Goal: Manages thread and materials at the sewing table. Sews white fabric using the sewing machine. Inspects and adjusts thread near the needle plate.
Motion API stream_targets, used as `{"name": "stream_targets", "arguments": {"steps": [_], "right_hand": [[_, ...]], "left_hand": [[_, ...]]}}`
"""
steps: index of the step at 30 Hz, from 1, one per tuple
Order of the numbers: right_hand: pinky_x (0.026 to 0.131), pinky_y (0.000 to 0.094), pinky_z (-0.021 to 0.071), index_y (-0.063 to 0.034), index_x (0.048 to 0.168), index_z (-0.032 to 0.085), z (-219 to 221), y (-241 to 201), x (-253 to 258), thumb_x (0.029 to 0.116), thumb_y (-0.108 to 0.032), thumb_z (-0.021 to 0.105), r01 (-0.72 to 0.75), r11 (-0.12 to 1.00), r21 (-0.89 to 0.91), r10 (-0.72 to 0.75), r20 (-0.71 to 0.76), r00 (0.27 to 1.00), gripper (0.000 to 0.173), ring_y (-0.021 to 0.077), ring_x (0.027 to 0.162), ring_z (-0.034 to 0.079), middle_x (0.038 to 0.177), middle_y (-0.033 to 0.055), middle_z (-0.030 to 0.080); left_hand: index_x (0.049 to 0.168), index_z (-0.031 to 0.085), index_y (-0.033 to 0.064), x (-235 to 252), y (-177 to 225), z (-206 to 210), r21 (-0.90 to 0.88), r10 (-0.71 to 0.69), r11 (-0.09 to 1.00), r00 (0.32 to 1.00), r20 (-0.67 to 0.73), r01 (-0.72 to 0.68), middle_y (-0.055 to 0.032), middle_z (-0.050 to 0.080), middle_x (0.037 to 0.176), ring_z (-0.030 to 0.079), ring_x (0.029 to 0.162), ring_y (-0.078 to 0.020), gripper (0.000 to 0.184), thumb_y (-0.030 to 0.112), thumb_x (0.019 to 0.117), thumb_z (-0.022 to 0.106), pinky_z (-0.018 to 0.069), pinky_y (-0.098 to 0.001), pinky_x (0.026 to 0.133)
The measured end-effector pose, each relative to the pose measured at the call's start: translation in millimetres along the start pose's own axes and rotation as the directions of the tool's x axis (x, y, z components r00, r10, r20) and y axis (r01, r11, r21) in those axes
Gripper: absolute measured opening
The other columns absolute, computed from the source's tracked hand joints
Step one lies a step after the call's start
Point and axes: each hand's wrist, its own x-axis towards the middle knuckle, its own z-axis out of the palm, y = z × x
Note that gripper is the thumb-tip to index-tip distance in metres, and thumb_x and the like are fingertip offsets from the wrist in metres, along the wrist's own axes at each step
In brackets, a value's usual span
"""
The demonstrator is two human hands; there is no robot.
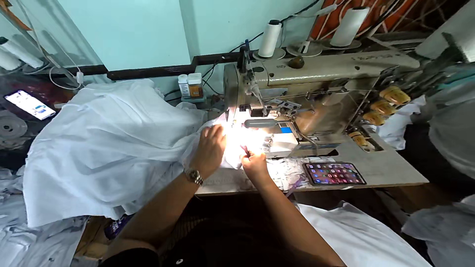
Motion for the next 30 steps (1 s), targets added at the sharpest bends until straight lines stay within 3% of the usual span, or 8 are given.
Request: {"name": "stream_targets", "arguments": {"steps": [1, 3, 8, 14, 18, 26, 28, 30], "right_hand": [[0.067, 0.0409, 0.0548, 0.0015, 0.093, 0.075, 2, 2, 0, 0.0906, -0.007, 0.058, 0.011, 1.000, 0.011, -0.010, -0.015, 1.000, 0.020, 0.0211, 0.068, 0.066, 0.074, 0.0117, 0.069], [0.066, 0.0373, 0.0551, -0.0001, 0.096, 0.077, 4, 5, 0, 0.0909, -0.008, 0.059, 0.026, 0.999, 0.026, -0.025, -0.039, 0.999, 0.021, 0.0176, 0.067, 0.066, 0.074, 0.0101, 0.070], [0.067, 0.0337, 0.0562, -0.0018, 0.096, 0.076, 6, 6, 0, 0.0930, -0.010, 0.058, 0.022, 0.999, 0.038, -0.020, -0.045, 0.999, 0.020, 0.0138, 0.069, 0.067, 0.076, 0.0078, 0.071], [0.067, 0.0319, 0.0562, -0.0017, 0.093, 0.076, 6, 6, 0, 0.0919, -0.009, 0.058, 0.044, 0.999, 0.018, -0.043, -0.068, 0.997, 0.020, 0.0135, 0.070, 0.068, 0.076, 0.0080, 0.071], [0.068, 0.0340, 0.0571, -0.0023, 0.095, 0.077, 3, 6, 2, 0.0925, -0.010, 0.058, 0.039, 0.999, -0.010, -0.039, -0.041, 0.998, 0.021, 0.0151, 0.071, 0.069, 0.078, 0.0088, 0.072], [0.070, 0.0385, 0.0581, -0.0033, 0.101, 0.079, -2, 1, 5, 0.0942, -0.010, 0.058, 0.047, 0.997, -0.065, -0.047, 0.005, 0.999, 0.023, 0.0195, 0.073, 0.071, 0.081, 0.0108, 0.074], [0.071, 0.0377, 0.0586, -0.0053, 0.104, 0.079, -6, 2, 5, 0.0955, -0.011, 0.057, 0.040, 0.997, -0.061, -0.037, 0.046, 0.998, 0.024, 0.0184, 0.074, 0.071, 0.082, 0.0096, 0.075], [0.071, 0.0384, 0.0586, -0.0059, 0.107, 0.079, -10, 4, 3, 0.0965, -0.012, 0.056, 0.073, 0.994, -0.078, -0.066, 0.087, 0.994, 0.027, 0.0192, 0.074, 0.071, 0.082, 0.0095, 0.075]], "left_hand": [[0.096, 0.074, 0.0022, -7, 2, 8, -0.017, 0.039, 0.999, 0.999, 0.015, -0.039, -0.0159, 0.070, 0.114, 0.061, 0.120, -0.0341, 0.012, 0.011, 0.0922, 0.066, 0.0426, -0.0555, 0.107], [0.084, 0.072, 0.0025, -13, -1, 18, -0.079, 0.048, 0.996, 0.998, 0.032, -0.045, -0.0140, 0.071, 0.098, 0.067, 0.106, -0.0319, 0.021, 0.018, 0.0939, 0.062, 0.0492, -0.0512, 0.100], [0.085, 0.071, 0.0024, -14, -13, 22, -0.145, 0.030, 0.989, 0.999, 0.023, -0.027, -0.0135, 0.070, 0.100, 0.066, 0.107, -0.0305, 0.023, 0.020, 0.0944, 0.061, 0.0497, -0.0483, 0.101], [0.094, 0.073, 0.0010, -13, -14, 26, -0.158, -0.003, 0.987, 1.000, 0.016, 0.006, -0.0143, 0.070, 0.108, 0.064, 0.114, -0.0313, 0.026, 0.025, 0.0916, 0.064, 0.0469, -0.0500, 0.104], [0.118, 0.074, 0.0035, -12, -9, 28, -0.111, -0.044, 0.992, 0.996, 0.083, 0.053, -0.0151, 0.066, 0.128, 0.058, 0.125, -0.0326, 0.042, 0.035, 0.0904, 0.067, 0.0428, -0.0522, 0.108], [0.122, 0.073, 0.0043, -3, -17, 29, -0.140, -0.091, 0.985, 0.991, 0.097, 0.104, -0.0148, 0.062, 0.137, 0.056, 0.130, -0.0325, 0.046, 0.034, 0.0865, 0.071, 0.0417, -0.0514, 0.110], [0.120, 0.073, 0.0051, -5, -20, 25, -0.115, -0.095, 0.987, 0.986, 0.137, 0.111, -0.0151, 0.059, 0.142, 0.048, 0.139, -0.0334, 0.047, 0.039, 0.0885, 0.068, 0.0337, -0.0544, 0.117], [0.131, 0.069, 0.0099, -10, -24, 13, -0.055, -0.130, 0.988, 0.967, 0.218, 0.145, -0.0121, 0.052, 0.152, 0.034, 0.151, -0.0337, 0.062, 0.056, 0.0901, 0.065, 0.0182, -0.0662, 0.121]]}}
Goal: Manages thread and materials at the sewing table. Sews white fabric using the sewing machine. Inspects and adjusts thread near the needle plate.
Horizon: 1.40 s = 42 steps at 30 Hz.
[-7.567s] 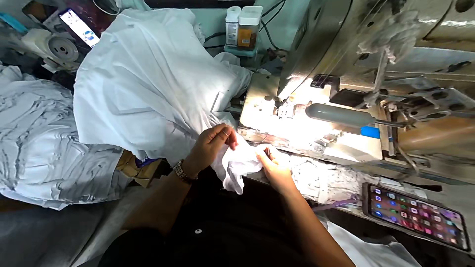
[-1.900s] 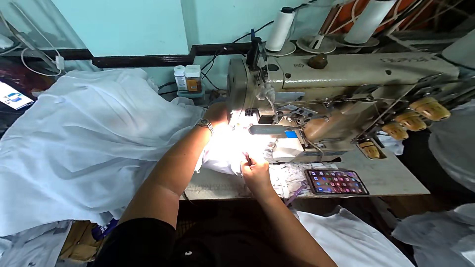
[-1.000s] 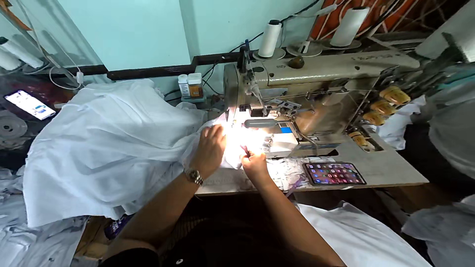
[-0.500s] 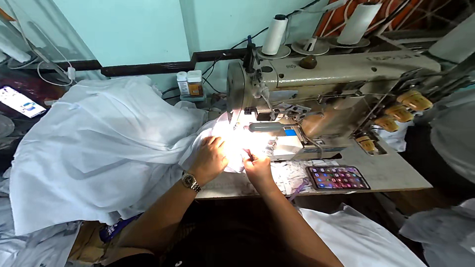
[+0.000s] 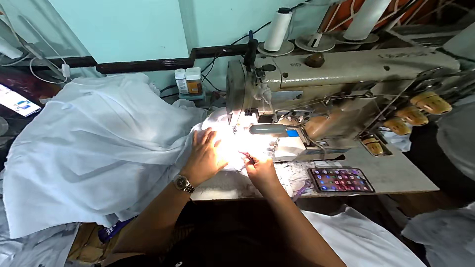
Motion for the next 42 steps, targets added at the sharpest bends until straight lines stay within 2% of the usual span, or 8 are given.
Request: {"name": "stream_targets", "arguments": {"steps": [4, 8, 12, 16, 18, 23, 32, 42], "right_hand": [[0.070, 0.0454, 0.0587, -0.0039, 0.104, 0.079, -17, 1, -2, 0.0996, -0.015, 0.054, 0.130, 0.985, -0.115, -0.121, 0.081, 0.989, 0.028, 0.0255, 0.074, 0.072, 0.080, 0.0119, 0.074], [0.068, 0.0492, 0.0589, -0.0121, 0.097, 0.081, -21, 14, -2, 0.0900, -0.013, 0.064, 0.330, 0.925, -0.189, -0.330, 0.033, 0.944, 0.018, 0.0306, 0.077, 0.071, 0.084, 0.0134, 0.072], [0.075, 0.0327, 0.0598, -0.0255, 0.102, 0.081, -29, 13, -21, 0.0938, -0.019, 0.066, 0.401, 0.915, 0.041, -0.403, 0.114, 0.908, 0.019, 0.0184, 0.089, 0.070, 0.115, 0.0124, 0.072], [0.079, 0.0229, 0.0590, -0.0154, 0.105, 0.079, -45, 10, -38, 0.0966, -0.012, 0.063, 0.402, 0.887, 0.229, -0.442, 0.164, 0.882, 0.018, 0.0081, 0.091, 0.070, 0.118, 0.0062, 0.073], [0.087, 0.0234, 0.0589, -0.0135, 0.108, 0.079, -51, 9, -37, 0.0971, -0.009, 0.060, 0.406, 0.885, 0.228, -0.443, 0.143, 0.885, 0.022, 0.0082, 0.102, 0.070, 0.117, 0.0037, 0.074], [0.089, 0.0241, 0.0588, -0.0122, 0.105, 0.078, -59, 10, -31, 0.1002, -0.013, 0.058, 0.424, 0.876, 0.230, -0.460, 0.130, 0.878, 0.020, 0.0085, 0.104, 0.071, 0.116, 0.0020, 0.075], [0.087, 0.0246, 0.0597, -0.0131, 0.106, 0.076, -59, 14, -38, 0.1024, -0.015, 0.055, 0.386, 0.897, 0.217, -0.419, 0.136, 0.898, 0.021, 0.0072, 0.103, 0.071, 0.113, 0.0002, 0.075], [0.064, 0.0283, 0.0552, -0.0102, 0.097, 0.076, -38, 19, -12, 0.1014, -0.020, 0.054, 0.371, 0.927, 0.059, -0.375, 0.081, 0.923, 0.025, 0.0109, 0.070, 0.066, 0.080, 0.0025, 0.071]], "left_hand": [[0.098, 0.076, 0.0087, -20, -9, -29, 0.062, 0.053, 0.997, 0.997, -0.063, -0.049, -0.0168, 0.059, 0.142, 0.033, 0.150, -0.0424, 0.033, 0.040, 0.0884, 0.077, 0.0187, -0.0759, 0.116], [0.092, 0.070, 0.0094, -60, 15, -51, -0.379, 0.487, 0.786, 0.867, -0.108, -0.488, -0.0088, 0.072, 0.103, 0.066, 0.113, -0.0241, 0.019, 0.024, 0.0978, 0.060, 0.0387, -0.0501, 0.115], [0.083, 0.062, 0.0072, -68, 40, -40, -0.547, 0.571, 0.604, 0.793, -0.210, -0.580, -0.0071, 0.066, 0.082, 0.067, 0.089, -0.0200, 0.025, 0.024, 0.1012, 0.061, 0.0437, -0.0395, 0.109], [0.116, 0.060, 0.0134, -72, 48, 5, -0.385, 0.330, 0.805, 0.879, -0.344, -0.452, -0.0053, 0.067, 0.117, 0.061, 0.122, -0.0190, 0.047, 0.052, 0.0920, 0.072, 0.0321, -0.0494, 0.120], [0.128, 0.065, 0.0140, -63, 35, 37, -0.179, 0.264, 0.922, 0.894, -0.362, -0.344, -0.0084, 0.071, 0.120, 0.062, 0.124, -0.0323, 0.040, 0.036, 0.0947, 0.069, 0.0322, -0.0675, 0.115], [0.087, 0.071, 0.0154, -51, 8, 22, -0.058, 0.154, 0.978, 0.884, -0.441, -0.200, -0.0051, 0.071, 0.097, 0.061, 0.121, -0.0319, 0.005, 0.013, 0.0850, 0.067, 0.0225, -0.0708, 0.116], [0.107, 0.072, 0.0190, -66, 25, -5, -0.029, 0.187, 0.980, 0.965, -0.185, -0.195, -0.0038, 0.069, 0.091, 0.062, 0.117, -0.0344, 0.024, 0.004, 0.0925, 0.060, 0.0229, -0.0758, 0.114], [0.086, 0.072, 0.0085, -25, 7, -8, 0.110, 0.230, 0.971, 0.952, -0.203, -0.211, -0.0090, 0.070, 0.094, 0.057, 0.127, -0.0369, 0.010, 0.004, 0.0918, 0.065, 0.0158, -0.0753, 0.118]]}}
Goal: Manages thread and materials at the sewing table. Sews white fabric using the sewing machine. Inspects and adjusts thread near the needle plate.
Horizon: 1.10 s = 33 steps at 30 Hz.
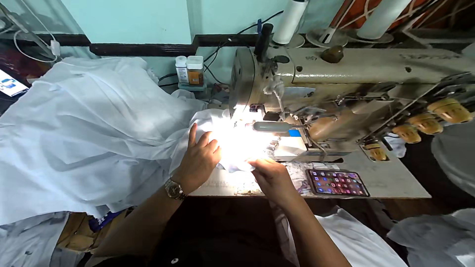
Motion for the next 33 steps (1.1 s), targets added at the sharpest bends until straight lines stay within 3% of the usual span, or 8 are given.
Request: {"name": "stream_targets", "arguments": {"steps": [8, 14, 18, 22, 25, 27, 30, 33], "right_hand": [[0.056, 0.0343, 0.0529, -0.0093, 0.092, 0.077, 7, 3, 9, 0.0998, -0.020, 0.054, -0.004, 0.992, -0.123, 0.001, -0.025, 1.000, 0.027, 0.0173, 0.062, 0.066, 0.070, 0.0053, 0.069], [0.073, 0.0456, 0.0593, -0.0040, 0.095, 0.080, 20, 13, 28, 0.0952, -0.015, 0.060, -0.065, 0.991, -0.114, 0.058, -0.069, 0.996, 0.024, 0.0262, 0.078, 0.074, 0.083, 0.0127, 0.076], [0.068, 0.0471, 0.0597, -0.0036, 0.095, 0.081, 20, 10, 21, 0.0947, -0.014, 0.062, -0.074, 0.991, -0.114, 0.068, -0.053, 0.996, 0.022, 0.0276, 0.074, 0.075, 0.080, 0.0137, 0.076], [0.068, 0.0322, 0.0614, -0.0142, 0.096, 0.078, 17, -5, -2, 0.0978, -0.017, 0.063, -0.022, 0.999, -0.029, 0.024, 0.053, 0.998, 0.016, 0.0150, 0.079, 0.072, 0.102, 0.0065, 0.075], [0.067, 0.0300, 0.0607, -0.0143, 0.099, 0.078, 17, -19, -26, 0.0976, -0.016, 0.063, 0.018, 1.000, 0.005, -0.018, 0.092, 0.996, 0.015, 0.0139, 0.080, 0.072, 0.113, 0.0059, 0.075], [0.070, 0.0307, 0.0613, -0.0137, 0.100, 0.079, 12, -24, -35, 0.0965, -0.016, 0.063, 0.039, 0.999, -0.001, -0.039, 0.091, 0.995, 0.016, 0.0146, 0.086, 0.074, 0.117, 0.0057, 0.075], [0.080, 0.0279, 0.0610, -0.0131, 0.101, 0.078, -3, -29, -34, 0.1007, -0.018, 0.061, 0.057, 0.998, -0.010, -0.057, 0.064, 0.996, 0.018, 0.0125, 0.099, 0.073, 0.120, 0.0036, 0.075], [0.083, 0.0245, 0.0595, -0.0120, 0.102, 0.076, -13, -32, -32, 0.1025, -0.018, 0.060, 0.088, 0.996, 0.016, -0.088, 0.030, 0.996, 0.018, 0.0102, 0.102, 0.072, 0.116, 0.0032, 0.075]], "left_hand": [[0.095, 0.076, 0.0078, 18, -15, -6, 0.001, 0.001, 1.000, 0.991, 0.134, -0.001, -0.0081, 0.073, 0.102, 0.056, 0.131, -0.0356, 0.010, 0.006, 0.0922, 0.067, 0.0149, -0.0721, 0.120], [0.108, 0.077, 0.0086, 40, -31, -6, 0.034, -0.102, 0.995, 0.984, 0.146, 0.098, -0.0103, 0.072, 0.113, 0.057, 0.129, -0.0367, 0.023, -0.001, 0.0885, 0.069, 0.0175, -0.0729, 0.118], [0.091, 0.074, 0.0098, 21, -13, -38, 0.034, -0.081, 0.996, 0.986, 0.144, 0.077, -0.0121, 0.070, 0.111, 0.052, 0.135, -0.0400, 0.031, 0.036, 0.0787, 0.086, 0.0180, -0.0759, 0.117], [0.083, 0.066, 0.0143, -13, 19, -43, -0.300, 0.186, 0.940, 0.982, 0.047, -0.163, -0.0034, 0.068, 0.093, 0.064, 0.112, -0.0254, 0.037, 0.044, 0.1022, 0.058, 0.0311, -0.0609, 0.117], [0.104, 0.066, 0.0155, -26, 31, -16, -0.364, 0.193, 0.913, 0.981, -0.006, -0.182, -0.0040, 0.068, 0.104, 0.064, 0.112, -0.0235, 0.041, 0.055, 0.0975, 0.061, 0.0320, -0.0602, 0.116], [0.128, 0.064, 0.0187, -31, 26, 14, -0.262, 0.134, 0.954, 0.990, -0.051, -0.142, -0.0075, 0.070, 0.120, 0.062, 0.123, -0.0321, 0.043, 0.047, 0.0955, 0.067, 0.0330, -0.0701, 0.112], [0.102, 0.072, 0.0173, -34, 6, 43, -0.141, 0.039, 0.988, 0.984, -0.172, -0.064, -0.0097, 0.073, 0.100, 0.064, 0.117, -0.0386, 0.013, 0.014, 0.0970, 0.061, 0.0298, -0.0755, 0.111], [0.090, 0.070, 0.0173, -27, 6, 14, -0.093, 0.007, 0.995, 0.980, -0.197, -0.026, -0.0055, 0.070, 0.096, 0.062, 0.120, -0.0326, 0.013, 0.010, 0.0934, 0.060, 0.0220, -0.0733, 0.115]]}}
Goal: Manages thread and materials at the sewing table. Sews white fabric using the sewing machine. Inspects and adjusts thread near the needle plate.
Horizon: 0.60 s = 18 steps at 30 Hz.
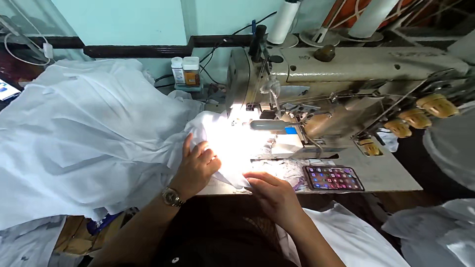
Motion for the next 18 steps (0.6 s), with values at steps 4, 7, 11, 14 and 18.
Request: {"name": "stream_targets", "arguments": {"steps": [4, 7, 11, 14, 18], "right_hand": [[0.080, 0.0235, 0.0594, -0.0120, 0.103, 0.075, 3, 4, -3, 0.1031, -0.018, 0.059, -0.009, 0.999, 0.033, 0.009, -0.004, 1.000, 0.018, 0.0086, 0.098, 0.071, 0.114, 0.0021, 0.075], [0.076, 0.0236, 0.0594, -0.0109, 0.101, 0.075, 9, 9, 1, 0.1037, -0.020, 0.058, -0.043, 0.999, 0.031, 0.043, -0.003, 0.999, 0.019, 0.0089, 0.094, 0.072, 0.112, 0.0029, 0.075], [0.065, 0.0274, 0.0581, -0.0101, 0.094, 0.074, 11, 18, 25, 0.1045, -0.023, 0.057, -0.065, 0.997, -0.046, 0.064, -0.010, 0.998, 0.024, 0.0110, 0.078, 0.071, 0.097, 0.0029, 0.075], [0.055, 0.0354, 0.0539, -0.0084, 0.091, 0.075, 16, 31, 41, 0.1028, -0.025, 0.057, -0.089, 0.989, -0.122, 0.089, -0.013, 0.996, 0.027, 0.0172, 0.062, 0.065, 0.074, 0.0048, 0.068], [0.074, 0.0465, 0.0601, -0.0075, 0.102, 0.081, 26, 42, 54, 0.0990, -0.020, 0.060, -0.163, 0.980, -0.114, 0.159, -0.046, 0.986, 0.024, 0.0250, 0.080, 0.076, 0.088, 0.0101, 0.078]], "left_hand": [[0.091, 0.069, 0.0153, 5, 8, -22, 0.021, -0.008, 1.000, 0.992, 0.127, 0.006, -0.0050, 0.071, 0.098, 0.058, 0.127, -0.0352, 0.015, 0.004, 0.0923, 0.060, 0.0187, -0.0770, 0.115], [0.088, 0.068, 0.0114, 14, 3, -22, 0.038, -0.012, 0.999, 0.975, 0.220, 0.003, -0.0072, 0.071, 0.095, 0.058, 0.126, -0.0374, 0.012, 0.000, 0.0893, 0.063, 0.0209, -0.0768, 0.115], [0.090, 0.073, 0.0088, 39, -13, -18, 0.081, -0.038, 0.997, 0.949, 0.313, 0.013, -0.0082, 0.072, 0.100, 0.057, 0.129, -0.0359, 0.010, 0.000, 0.0870, 0.070, 0.0197, -0.0738, 0.118], [0.108, 0.077, 0.0087, 57, -26, -10, 0.090, -0.090, 0.994, 0.937, 0.338, 0.063, -0.0087, 0.073, 0.113, 0.057, 0.130, -0.0343, 0.023, 0.000, 0.0926, 0.063, 0.0187, -0.0700, 0.120], [0.120, 0.074, 0.0106, 70, -40, -1, 0.101, -0.139, 0.989, 0.931, 0.339, 0.111, -0.0085, 0.071, 0.123, 0.054, 0.134, -0.0355, 0.037, -0.006, 0.0921, 0.057, 0.0175, -0.0705, 0.119]]}}
